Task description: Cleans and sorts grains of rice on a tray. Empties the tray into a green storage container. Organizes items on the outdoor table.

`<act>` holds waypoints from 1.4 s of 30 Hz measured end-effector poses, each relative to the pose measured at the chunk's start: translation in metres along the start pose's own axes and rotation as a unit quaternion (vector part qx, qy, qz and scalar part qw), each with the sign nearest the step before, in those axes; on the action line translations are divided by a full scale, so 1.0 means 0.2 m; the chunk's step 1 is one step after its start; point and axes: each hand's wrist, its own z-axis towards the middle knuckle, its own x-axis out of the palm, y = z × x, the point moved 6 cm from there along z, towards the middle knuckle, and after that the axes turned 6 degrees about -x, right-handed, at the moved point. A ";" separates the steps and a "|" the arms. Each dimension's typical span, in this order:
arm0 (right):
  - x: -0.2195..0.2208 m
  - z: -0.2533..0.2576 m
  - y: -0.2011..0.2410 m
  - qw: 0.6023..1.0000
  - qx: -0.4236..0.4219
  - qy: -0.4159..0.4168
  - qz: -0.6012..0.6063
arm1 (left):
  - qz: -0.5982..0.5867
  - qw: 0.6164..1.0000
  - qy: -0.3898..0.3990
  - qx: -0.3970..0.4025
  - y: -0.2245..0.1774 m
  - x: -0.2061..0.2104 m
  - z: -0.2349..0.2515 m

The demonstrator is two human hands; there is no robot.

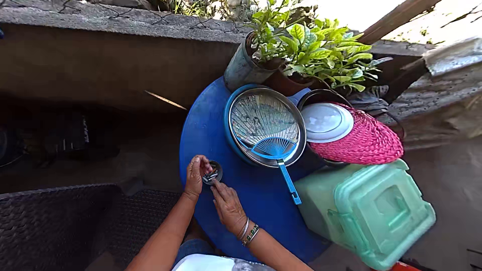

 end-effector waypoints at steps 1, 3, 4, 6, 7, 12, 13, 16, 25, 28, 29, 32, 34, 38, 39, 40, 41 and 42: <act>-0.02 -0.01 -0.01 1.000 0.002 -0.012 0.000 | 0.023 1.000 0.007 0.010 0.01 0.02 0.01; -0.06 -0.02 -0.04 0.999 0.012 -0.035 0.005 | 0.056 0.998 0.019 0.024 0.02 0.05 0.01; -0.07 -0.03 -0.06 0.999 0.020 -0.045 0.009 | 0.069 0.997 0.031 0.029 0.02 0.07 0.01; -0.09 -0.04 -0.09 0.997 0.039 -0.060 0.019 | 0.123 0.989 0.065 0.048 0.02 0.11 0.01; -0.11 -0.04 -0.10 0.996 0.047 -0.068 0.023 | 0.162 0.981 0.086 0.065 0.02 0.12 0.01; -0.18 -0.02 -0.18 0.990 0.068 -0.117 0.035 | 0.312 0.926 0.151 0.148 0.02 0.15 -0.04; -0.19 -0.02 -0.19 0.989 0.074 -0.125 0.042 | 0.328 0.919 0.151 0.156 0.03 0.15 -0.04; -0.22 0.03 -0.25 0.981 0.096 -0.148 0.079 | 0.388 0.893 0.140 0.178 0.04 0.16 -0.06; -0.22 0.19 -0.31 0.968 0.119 -0.153 0.160 | 0.461 0.818 0.157 0.304 0.02 0.12 -0.13; -0.20 0.19 -0.31 0.965 0.124 -0.147 0.177 | 0.485 0.805 0.152 0.307 -0.01 0.07 -0.14; -0.19 0.19 -0.32 0.964 0.130 -0.142 0.183 | 0.496 0.802 0.135 0.305 -0.03 0.05 -0.15; -0.15 0.17 -0.33 0.946 0.230 -0.073 0.218 | 0.523 0.799 0.033 0.295 -0.15 -0.06 -0.16; -0.10 0.15 -0.32 0.892 0.348 -0.001 0.288 | 0.493 0.825 -0.033 0.276 -0.27 -0.20 -0.18; 0.03 0.10 -0.27 0.747 0.496 0.035 0.441 | 0.340 0.916 -0.180 0.118 -0.32 -0.64 -0.31; 0.04 0.11 -0.26 0.736 0.504 0.034 0.450 | 0.310 0.919 -0.234 0.065 -0.30 -0.75 -0.38; 0.05 0.12 -0.25 0.728 0.511 0.028 0.456 | 0.299 0.913 -0.278 0.013 -0.28 -0.84 -0.46; 0.06 0.13 -0.26 0.720 0.517 0.019 0.461 | 0.313 0.899 -0.305 -0.035 -0.25 -0.92 -0.54; 0.07 0.14 -0.27 0.712 0.524 0.011 0.467 | 0.347 0.881 -0.313 -0.072 -0.21 -0.99 -0.62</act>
